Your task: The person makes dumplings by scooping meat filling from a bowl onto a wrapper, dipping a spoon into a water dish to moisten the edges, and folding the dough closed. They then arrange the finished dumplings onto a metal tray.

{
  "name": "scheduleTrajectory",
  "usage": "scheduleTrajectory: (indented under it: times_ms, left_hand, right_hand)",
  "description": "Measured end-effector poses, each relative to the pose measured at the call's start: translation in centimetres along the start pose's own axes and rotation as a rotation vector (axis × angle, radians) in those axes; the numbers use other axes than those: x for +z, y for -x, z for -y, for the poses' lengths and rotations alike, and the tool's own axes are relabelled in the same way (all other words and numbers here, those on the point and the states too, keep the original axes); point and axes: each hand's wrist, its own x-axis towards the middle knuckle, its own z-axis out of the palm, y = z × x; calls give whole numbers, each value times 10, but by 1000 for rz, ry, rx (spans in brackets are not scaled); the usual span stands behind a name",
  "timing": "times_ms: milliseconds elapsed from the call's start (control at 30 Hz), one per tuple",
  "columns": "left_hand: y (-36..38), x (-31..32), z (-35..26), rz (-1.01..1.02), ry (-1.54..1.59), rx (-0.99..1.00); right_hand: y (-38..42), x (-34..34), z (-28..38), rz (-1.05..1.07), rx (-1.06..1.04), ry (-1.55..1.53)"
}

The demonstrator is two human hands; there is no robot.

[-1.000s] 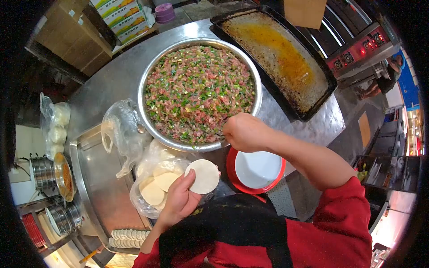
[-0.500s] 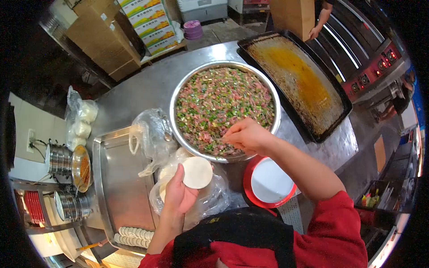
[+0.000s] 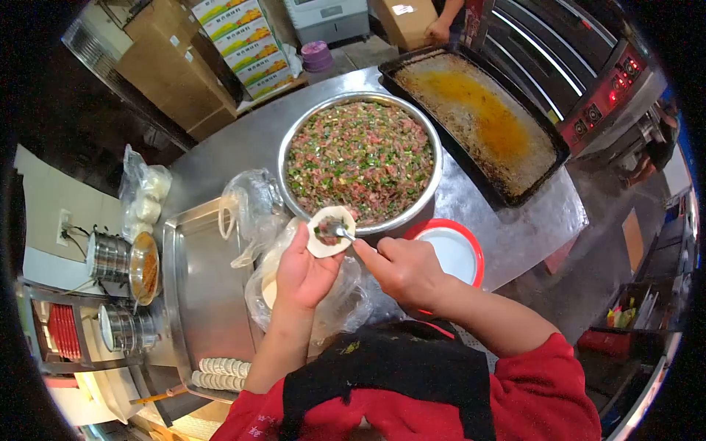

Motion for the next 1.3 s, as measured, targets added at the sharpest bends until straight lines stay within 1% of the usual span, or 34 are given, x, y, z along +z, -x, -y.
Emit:
scheduleTrajectory:
  times_ms: [33, 67, 100, 167, 300, 367, 400, 433, 467, 500, 533, 600, 633, 667, 700, 767, 800, 867, 900, 933, 1000, 1033, 1100, 1167, 1233, 1267, 1300]
  left_hand:
    - [1, -3, 3, -41, -3, 9]
    - [4, -7, 5, -34, -10, 11]
    - [7, -10, 7, 1, 15, -3]
    - [13, -12, 11, 37, 40, -15]
    - [26, -5, 21, 7, -63, -12]
    - [30, -3, 28, -10, -95, -11]
    - [32, -4, 31, -11, -134, 12]
    - [34, -5, 34, -17, -170, 37]
    - [35, -5, 37, -23, -166, 39]
    - [36, -6, 39, -38, -194, 35]
    - [37, -7, 41, -54, -224, 28]
    - [38, -12, 44, -49, -209, 2]
    - [39, -13, 46, -73, -200, -9]
    - [39, -14, 48, -96, -192, -22]
    - [40, -17, 50, -98, -195, -35]
    - [42, -25, 54, -20, -257, -55]
    - [43, -29, 55, -25, -258, -72]
    - [44, -35, 57, 37, -262, -93]
    - [44, -38, 57, 37, -266, -106]
    - [43, -42, 58, 13, -252, -124]
    - [44, -43, 59, -8, -233, -136]
    - [45, -41, 59, -40, -221, -118]
    - [45, -39, 60, -70, -209, -97]
    - [44, -40, 61, -72, -129, -139]
    - [42, -38, 63, -62, -97, -152]
    - [41, -38, 64, -56, -60, -165]
    - [39, -39, 65, -50, -65, -168]
  right_hand:
    - [4, -3, 2, 32, 12, 8]
    - [8, -6, 5, 69, 26, 16]
    - [10, -7, 6, 62, 22, 20]
    - [14, -8, 7, -73, 113, -146]
    - [14, -22, 16, -112, 134, -197]
    - [18, -25, 21, -60, 71, -91]
    - [20, -26, 23, -59, 74, -91]
    - [24, -29, 26, -9, 70, -54]
    - [26, -32, 27, 39, 60, -16]
    - [27, -38, 27, 90, 98, -34]
    - [27, -39, 27, 96, 99, -38]
    - [23, -44, 27, -35, 224, -239]
    - [19, -54, 31, 91, 398, -319]
    - [19, -53, 29, 89, 410, -316]
    - [19, -51, 25, 158, 485, -406]
    - [16, -51, 20, 282, 661, -540]
    - [13, -54, 17, 280, 679, -538]
    - [6, -63, 10, 505, 759, -532]
    - [2, -69, 9, 546, 800, -554]
    - [-1, -74, 8, 541, 812, -556]
    - [-5, -85, 6, 594, 860, -422]
    - [-3, -91, 6, 542, 857, -434]
    - [1, -97, 6, 531, 859, -466]
    - [4, -99, 6, 513, 860, -498]
    - [14, -95, 7, 506, 961, -576]
    - [20, -94, 8, 496, 961, -573]
    - [25, -92, 7, 442, 911, -569]
